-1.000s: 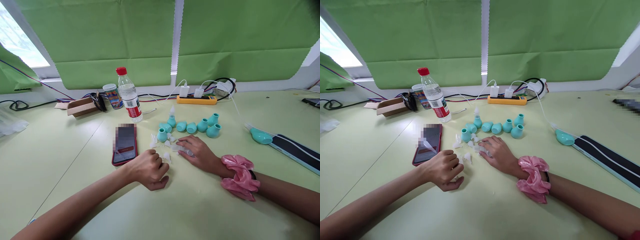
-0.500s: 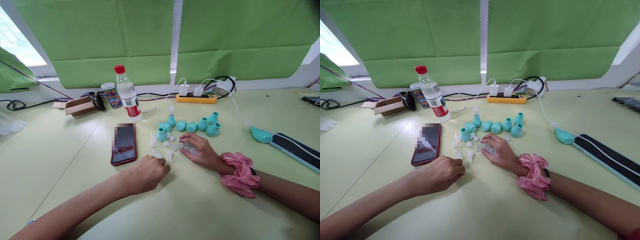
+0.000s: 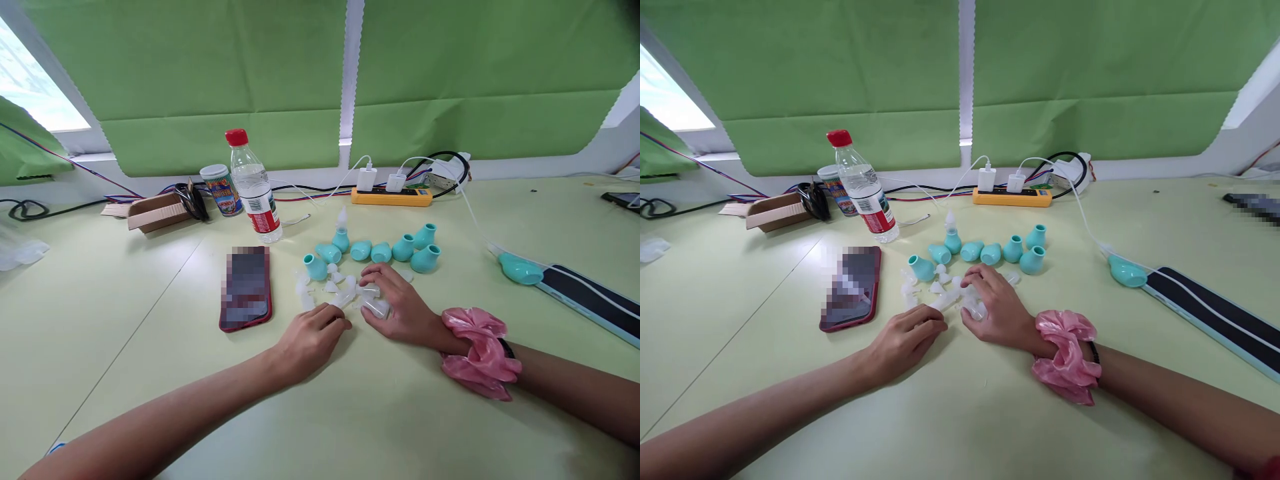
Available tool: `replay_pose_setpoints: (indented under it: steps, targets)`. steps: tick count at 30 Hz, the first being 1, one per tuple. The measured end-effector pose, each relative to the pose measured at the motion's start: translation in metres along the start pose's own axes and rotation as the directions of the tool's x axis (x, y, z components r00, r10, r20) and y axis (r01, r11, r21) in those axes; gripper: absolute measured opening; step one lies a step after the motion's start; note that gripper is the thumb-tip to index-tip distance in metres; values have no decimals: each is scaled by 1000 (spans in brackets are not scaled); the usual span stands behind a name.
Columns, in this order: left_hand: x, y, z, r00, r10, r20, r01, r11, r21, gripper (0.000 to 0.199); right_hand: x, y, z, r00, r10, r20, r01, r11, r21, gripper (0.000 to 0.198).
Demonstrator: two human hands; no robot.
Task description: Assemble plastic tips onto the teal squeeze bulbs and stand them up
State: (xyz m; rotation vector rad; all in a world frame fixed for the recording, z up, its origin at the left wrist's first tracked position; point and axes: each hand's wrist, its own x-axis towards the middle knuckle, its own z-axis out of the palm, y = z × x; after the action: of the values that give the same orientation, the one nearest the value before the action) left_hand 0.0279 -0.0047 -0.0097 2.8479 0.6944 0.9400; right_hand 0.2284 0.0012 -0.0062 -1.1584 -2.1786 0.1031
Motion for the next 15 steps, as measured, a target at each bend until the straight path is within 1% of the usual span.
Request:
replay_pose_setpoints:
  steps: [2, 5, 7, 9, 11, 12, 15]
  targets:
    - [0, 0, -1, 999, -16, -28, 16, 1000, -7, 18, 0, 0, 1, 999, 47, 7, -46, 994, -97, 25]
    - [0, 0, -2, 992, -32, -119, 23, 997, -73, 18, 0, -1, 0, 990, 83, 111, -59, 978, -201, 27]
    - [0, 1, -3, 981, -6, -196, -20, 991, -129, 16, 0, -3, -2, 978, 83, 191, -37, 972, -232, 29]
    - [1, 1, -4, 968, 31, -248, -77, 981, -178, 17, -1, -4, -3, 970, 69, 233, -16, 975, -220, 29]
    - [2, 2, -6, 963, 36, -268, -99, 970, -223, 17, -1, -4, -5, 974, 58, 217, -22, 986, -165, 28]
    - [2, 2, -6, 963, 21, -269, -89, 966, -244, 17, -1, -4, -5, 980, 57, 189, -33, 991, -128, 28]
    - [3, 4, -8, 959, -82, -272, 3, 960, -281, 15, -2, -3, -5, 998, 29, 52, -28, 999, -22, 28]
